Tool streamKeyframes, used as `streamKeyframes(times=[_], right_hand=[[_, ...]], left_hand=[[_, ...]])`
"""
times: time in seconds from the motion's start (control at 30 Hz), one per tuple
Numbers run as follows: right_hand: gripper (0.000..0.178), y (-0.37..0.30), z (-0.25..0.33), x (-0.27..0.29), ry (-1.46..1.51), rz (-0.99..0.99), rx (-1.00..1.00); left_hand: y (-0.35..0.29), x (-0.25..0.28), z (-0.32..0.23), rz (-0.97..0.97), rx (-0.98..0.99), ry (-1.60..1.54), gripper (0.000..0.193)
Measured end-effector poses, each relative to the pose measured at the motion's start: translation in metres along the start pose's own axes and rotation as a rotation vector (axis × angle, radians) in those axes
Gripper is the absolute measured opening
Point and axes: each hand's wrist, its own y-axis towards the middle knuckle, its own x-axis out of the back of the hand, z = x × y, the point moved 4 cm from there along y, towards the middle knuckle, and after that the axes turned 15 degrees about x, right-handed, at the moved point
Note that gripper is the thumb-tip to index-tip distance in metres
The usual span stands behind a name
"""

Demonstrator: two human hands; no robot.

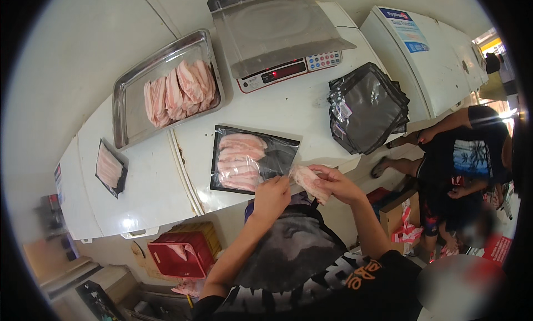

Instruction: The person places raw pork belly slices into black plastic vacuum-seal bags on a counter. They weigh the meat on a digital scale, arrange the slices, and seal the bags. The person repeats this process for multiple portions, stacking the sealed packages on the counter.

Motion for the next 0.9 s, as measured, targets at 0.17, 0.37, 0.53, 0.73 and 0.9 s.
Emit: streamKeyframes(times=[0.17, 0.37, 0.53, 0.73, 0.9], right_hand=[[0.042, 0.042, -0.018, -0.024, 0.133, -0.039, 0.110], [0.015, 0.082, -0.039, -0.028, -0.075, 0.045, 0.316], [0.021, 0.094, -0.054, -0.041, 0.168, -0.287, 0.415], [0.040, 0.071, -0.055, -0.050, 0.524, 0.032, 0.088], [0.053, 0.082, -0.034, -0.040, 0.664, -0.083, 0.317]], left_hand=[[-0.007, 0.015, -0.006, -0.037, -0.022, -0.077, 0.023], [-0.004, 0.020, -0.017, -0.053, -0.022, -0.064, 0.022], [-0.004, 0.024, -0.019, -0.102, 0.027, -0.070, 0.020], [-0.001, 0.028, -0.020, -0.091, 0.024, -0.050, 0.012], [-0.005, 0.015, -0.013, -0.017, 0.091, 0.041, 0.014]])
